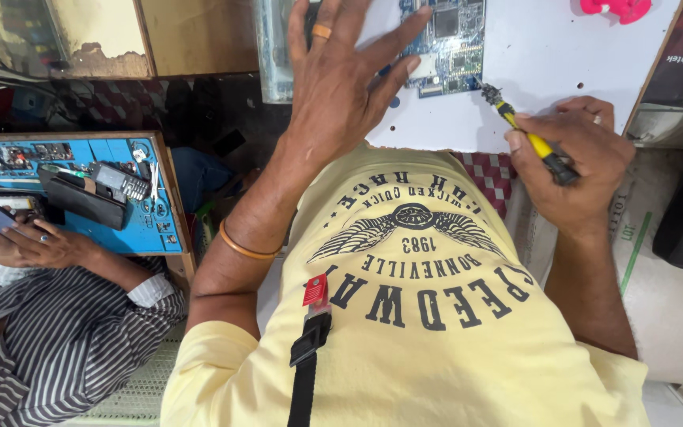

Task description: The person cleans a small blue circuit board with a yellow-handled brush, then picks up a metal device chassis and wipes its interior with a cloth.

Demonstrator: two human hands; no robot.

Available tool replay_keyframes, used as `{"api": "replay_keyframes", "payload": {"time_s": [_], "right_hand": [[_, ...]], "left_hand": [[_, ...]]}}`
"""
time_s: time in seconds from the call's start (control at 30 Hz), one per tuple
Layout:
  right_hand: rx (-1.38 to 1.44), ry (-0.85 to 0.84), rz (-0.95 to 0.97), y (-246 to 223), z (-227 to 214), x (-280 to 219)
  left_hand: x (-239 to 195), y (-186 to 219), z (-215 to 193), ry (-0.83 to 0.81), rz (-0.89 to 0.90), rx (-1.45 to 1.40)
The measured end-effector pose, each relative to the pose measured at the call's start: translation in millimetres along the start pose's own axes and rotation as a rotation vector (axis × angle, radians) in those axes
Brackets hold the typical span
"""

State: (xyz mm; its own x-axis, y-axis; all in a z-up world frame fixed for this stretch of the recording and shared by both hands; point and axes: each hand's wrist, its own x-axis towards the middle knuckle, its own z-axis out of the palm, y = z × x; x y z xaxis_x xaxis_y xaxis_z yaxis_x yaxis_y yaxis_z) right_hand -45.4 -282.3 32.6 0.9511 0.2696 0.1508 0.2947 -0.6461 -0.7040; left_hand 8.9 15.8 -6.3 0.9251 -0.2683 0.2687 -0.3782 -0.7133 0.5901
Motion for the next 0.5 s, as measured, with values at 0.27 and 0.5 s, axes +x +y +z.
{"api": "replay_keyframes", "payload": {"time_s": [0.27,0.5], "right_hand": [[-0.065,-0.055,-0.166,-20.8,25.5,5.0],[-0.167,-0.091,-0.339,-27.4,38.1,16.0]], "left_hand": [[12.3,-1.3,1.2,0.108,-0.016,0.111],[-1.8,0.8,-2.2,0.137,0.018,0.008]]}}
